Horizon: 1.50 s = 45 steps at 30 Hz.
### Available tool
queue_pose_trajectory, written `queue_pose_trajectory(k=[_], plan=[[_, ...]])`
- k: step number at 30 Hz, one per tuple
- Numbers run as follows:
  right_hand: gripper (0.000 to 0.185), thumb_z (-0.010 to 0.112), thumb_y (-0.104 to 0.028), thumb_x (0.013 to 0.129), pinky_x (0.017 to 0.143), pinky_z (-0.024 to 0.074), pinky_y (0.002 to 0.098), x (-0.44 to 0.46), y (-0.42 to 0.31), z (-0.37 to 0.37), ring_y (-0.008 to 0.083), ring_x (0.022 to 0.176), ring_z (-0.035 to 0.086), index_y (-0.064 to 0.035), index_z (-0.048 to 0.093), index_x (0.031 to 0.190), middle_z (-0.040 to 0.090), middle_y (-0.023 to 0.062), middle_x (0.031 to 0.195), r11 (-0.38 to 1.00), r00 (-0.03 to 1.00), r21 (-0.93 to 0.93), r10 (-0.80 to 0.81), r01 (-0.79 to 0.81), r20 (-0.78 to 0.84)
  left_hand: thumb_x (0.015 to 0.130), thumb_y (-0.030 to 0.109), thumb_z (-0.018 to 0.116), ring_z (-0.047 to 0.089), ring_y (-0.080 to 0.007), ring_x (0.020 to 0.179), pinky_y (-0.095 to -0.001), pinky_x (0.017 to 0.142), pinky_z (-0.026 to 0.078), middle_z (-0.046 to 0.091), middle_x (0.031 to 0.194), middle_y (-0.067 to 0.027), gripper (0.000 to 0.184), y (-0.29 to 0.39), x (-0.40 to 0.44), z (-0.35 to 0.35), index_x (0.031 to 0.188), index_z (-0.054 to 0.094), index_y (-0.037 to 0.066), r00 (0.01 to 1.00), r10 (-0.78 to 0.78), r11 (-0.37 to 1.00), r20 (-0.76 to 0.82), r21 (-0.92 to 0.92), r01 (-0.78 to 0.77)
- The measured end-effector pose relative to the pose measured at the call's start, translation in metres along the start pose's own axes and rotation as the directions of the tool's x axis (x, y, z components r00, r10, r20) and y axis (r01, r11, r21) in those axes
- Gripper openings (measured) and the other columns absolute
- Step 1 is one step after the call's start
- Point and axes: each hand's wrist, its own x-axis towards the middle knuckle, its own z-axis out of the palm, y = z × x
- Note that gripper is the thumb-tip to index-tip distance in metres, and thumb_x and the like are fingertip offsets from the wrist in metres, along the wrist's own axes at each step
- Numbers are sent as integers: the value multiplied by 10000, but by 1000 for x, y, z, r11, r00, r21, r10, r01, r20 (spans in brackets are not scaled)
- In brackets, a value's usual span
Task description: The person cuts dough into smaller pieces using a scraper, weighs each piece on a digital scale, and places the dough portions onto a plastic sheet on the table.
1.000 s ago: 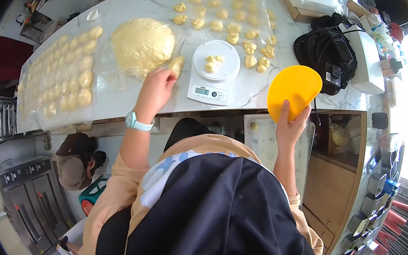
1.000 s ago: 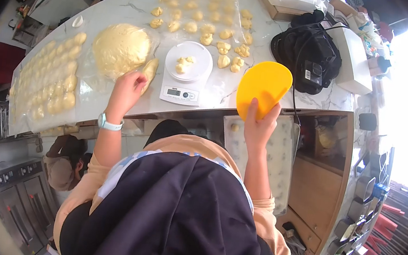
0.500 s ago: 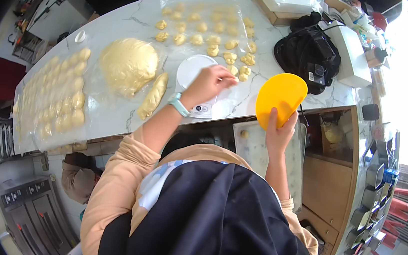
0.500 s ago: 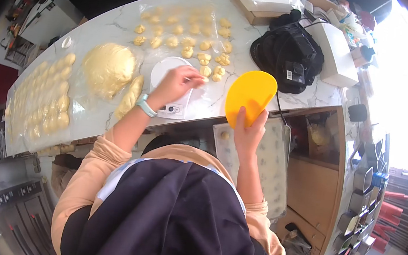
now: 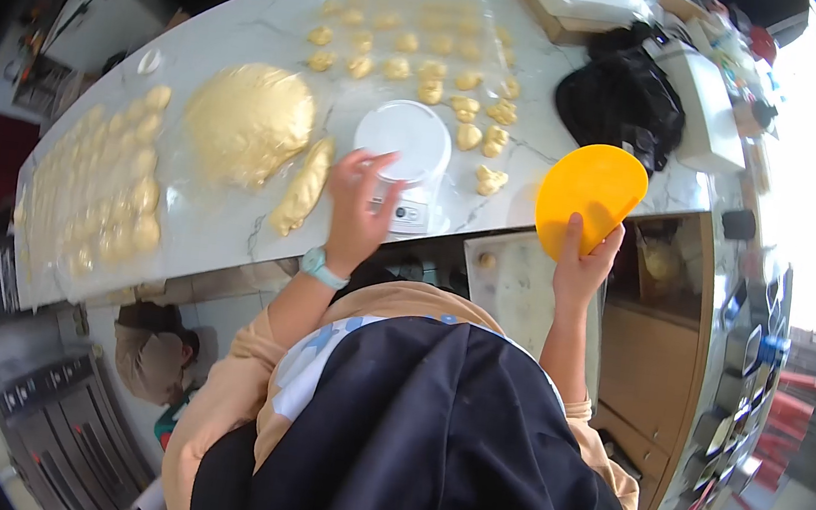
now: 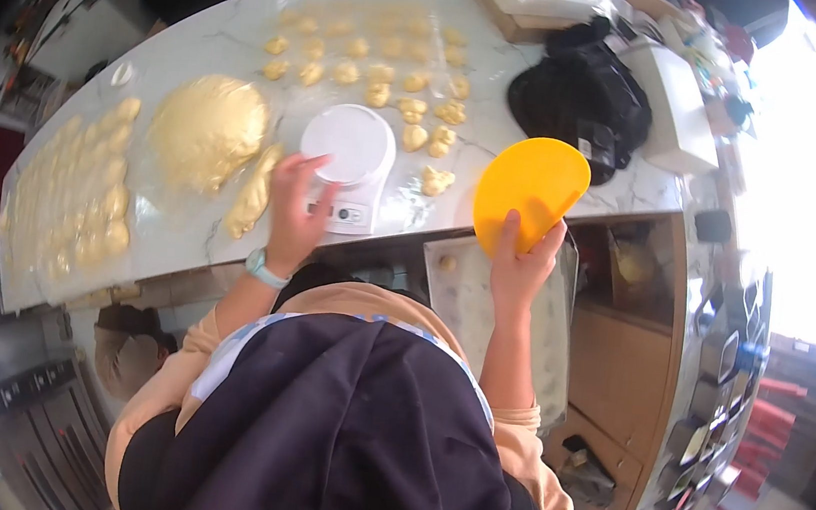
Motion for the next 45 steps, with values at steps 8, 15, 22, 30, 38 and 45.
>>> queue_pose_trajectory(k=[8,15,22,30,38,45], plan=[[341,510,-194,918,747,474,426,-29,-86,122,416,873,599,-2,381,1169,611,248,974,975,529,209,-219,79,820,652,187,837,565,-231,1036,-332,896,461,566,1154,-166,657,-75,-98,-64,1187,515,-18,849,-484,872,-213,-40,487],[328,516,-128,819,624,481,490,-56,-145,233,425,696,613,23,355,1062,610,232,696,803,-33,269,-297,531,954,717,12,741,625,-198,905,-289,804,507,638,1008,-118,351,-79,-113,-65,1043,612,-3,787,-579,810,-214,-264,524],[365,528,-134,851,555,501,471,-117,-72,215,401,656,625,18,357,1135,619,239,793,803,249,334,-499,494,830,716,-2,699,606,-201,795,-271,689,488,620,895,-80,220,-78,-109,-86,904,588,16,841,-529,844,-116,-178,506],[401,560,-108,906,751,492,325,-53,-41,136,220,880,617,5,378,1245,605,154,978,954,761,276,-266,119,591,825,37,626,572,-72,740,-218,585,481,594,837,-29,153,-24,-36,-110,966,576,5,746,-240,121,622,-743,658],[364,373,-266,957,762,470,242,27,40,37,117,843,595,-23,632,1040,634,38,896,733,899,558,169,-388,404,899,102,587,595,-137,946,-259,819,477,619,1078,-120,343,-33,24,7,1213,522,-21,897,-259,513,358,-736,442],[370,554,-148,905,668,497,267,22,52,56,137,772,613,-31,489,1249,632,124,947,855,626,-32,404,-517,666,859,102,587,482,-314,1051,-395,922,388,548,1091,-135,284,-16,14,-11,1137,578,43,997,-51,992,53,-111,56]])
